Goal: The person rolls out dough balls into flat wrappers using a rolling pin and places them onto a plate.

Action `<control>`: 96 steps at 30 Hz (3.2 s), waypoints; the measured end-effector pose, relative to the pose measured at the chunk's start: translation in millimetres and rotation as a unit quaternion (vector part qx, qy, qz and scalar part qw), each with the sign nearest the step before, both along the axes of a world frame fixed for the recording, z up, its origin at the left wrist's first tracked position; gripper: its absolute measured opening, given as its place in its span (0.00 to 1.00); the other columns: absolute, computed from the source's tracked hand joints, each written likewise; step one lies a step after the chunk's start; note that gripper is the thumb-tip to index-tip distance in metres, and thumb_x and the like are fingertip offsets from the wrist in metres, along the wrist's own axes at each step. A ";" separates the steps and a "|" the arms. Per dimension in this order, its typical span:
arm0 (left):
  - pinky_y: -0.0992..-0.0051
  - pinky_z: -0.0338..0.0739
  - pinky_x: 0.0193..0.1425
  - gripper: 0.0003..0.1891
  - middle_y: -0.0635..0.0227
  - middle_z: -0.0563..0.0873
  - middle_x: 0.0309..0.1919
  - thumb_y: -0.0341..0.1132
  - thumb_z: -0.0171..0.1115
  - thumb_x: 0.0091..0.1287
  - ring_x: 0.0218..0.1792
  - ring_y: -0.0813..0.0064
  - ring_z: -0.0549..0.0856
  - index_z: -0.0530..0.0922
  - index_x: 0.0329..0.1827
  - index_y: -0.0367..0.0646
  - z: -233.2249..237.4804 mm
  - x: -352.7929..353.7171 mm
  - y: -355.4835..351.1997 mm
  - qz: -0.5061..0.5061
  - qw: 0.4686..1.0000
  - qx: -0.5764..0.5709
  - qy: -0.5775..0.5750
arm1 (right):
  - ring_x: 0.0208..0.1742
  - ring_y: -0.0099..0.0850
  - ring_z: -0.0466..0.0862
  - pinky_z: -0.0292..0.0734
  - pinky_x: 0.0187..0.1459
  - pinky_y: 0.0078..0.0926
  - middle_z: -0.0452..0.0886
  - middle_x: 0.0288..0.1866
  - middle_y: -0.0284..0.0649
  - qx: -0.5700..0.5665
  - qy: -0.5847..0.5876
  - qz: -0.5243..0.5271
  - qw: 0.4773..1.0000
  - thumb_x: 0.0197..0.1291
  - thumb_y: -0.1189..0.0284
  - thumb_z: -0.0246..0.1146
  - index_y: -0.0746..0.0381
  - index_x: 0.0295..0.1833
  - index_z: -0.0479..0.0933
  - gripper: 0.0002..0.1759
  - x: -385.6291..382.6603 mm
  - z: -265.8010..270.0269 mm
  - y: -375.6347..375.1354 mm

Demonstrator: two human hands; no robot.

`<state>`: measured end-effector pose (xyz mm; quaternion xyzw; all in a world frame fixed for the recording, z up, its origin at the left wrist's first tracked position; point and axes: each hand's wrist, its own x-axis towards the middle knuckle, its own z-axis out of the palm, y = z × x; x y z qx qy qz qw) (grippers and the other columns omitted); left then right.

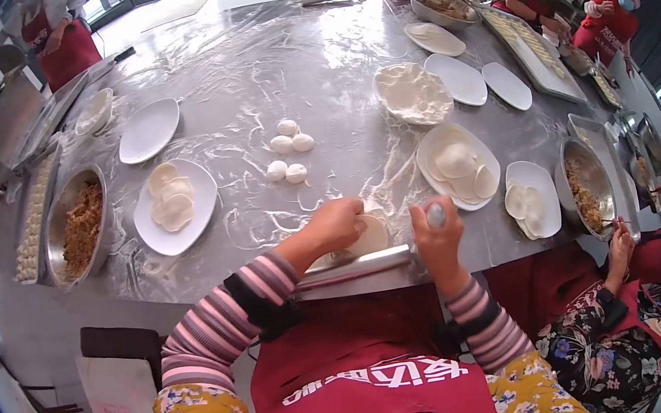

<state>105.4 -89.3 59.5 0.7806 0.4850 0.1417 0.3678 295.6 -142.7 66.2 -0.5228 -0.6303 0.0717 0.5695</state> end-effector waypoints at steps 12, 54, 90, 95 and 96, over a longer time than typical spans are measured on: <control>0.64 0.75 0.43 0.09 0.49 0.83 0.33 0.30 0.59 0.58 0.37 0.53 0.82 0.79 0.38 0.35 13.2 0.3 -6.4 0.033 0.999 0.005 -0.030 | 0.22 0.44 0.74 0.69 0.25 0.34 0.73 0.22 0.46 0.004 0.011 0.023 1.000 0.50 0.78 0.68 0.62 0.33 0.69 0.12 -16.9 -2.4 51.6; 0.68 0.77 0.41 0.07 0.56 0.84 0.30 0.28 0.56 0.60 0.36 0.63 0.84 0.78 0.38 0.37 2.9 -38.2 73.2 0.197 0.965 0.146 -0.089 | 0.21 0.41 0.77 0.72 0.24 0.30 0.75 0.23 0.44 -0.001 0.048 0.095 0.994 0.49 0.78 0.70 0.62 0.34 0.70 0.13 12.8 -4.8 -37.3; 0.66 0.76 0.37 0.08 0.55 0.83 0.27 0.33 0.61 0.56 0.31 0.62 0.83 0.79 0.32 0.37 0.2 -4.6 -16.6 0.064 0.997 0.017 -0.037 | 0.26 0.43 0.77 0.72 0.29 0.34 0.74 0.26 0.45 0.049 -0.019 0.045 0.998 0.51 0.77 0.68 0.62 0.39 0.70 0.14 0.3 -6.6 19.7; 0.62 0.75 0.39 0.09 0.50 0.83 0.28 0.35 0.61 0.55 0.33 0.53 0.83 0.79 0.29 0.37 -2.4 5.0 -2.3 0.040 0.998 0.023 -0.053 | 0.30 0.53 0.77 0.70 0.29 0.42 0.75 0.27 0.50 0.027 -0.013 0.051 0.998 0.53 0.73 0.66 0.60 0.39 0.68 0.13 -11.5 -14.1 57.5; 0.61 0.75 0.37 0.09 0.50 0.82 0.27 0.35 0.60 0.55 0.33 0.53 0.83 0.77 0.28 0.37 4.6 4.5 -5.4 0.033 0.998 0.028 -0.035 | 0.29 0.53 0.77 0.70 0.28 0.42 0.75 0.27 0.50 0.046 -0.030 0.054 0.997 0.53 0.73 0.67 0.60 0.40 0.68 0.14 -10.9 -0.8 48.3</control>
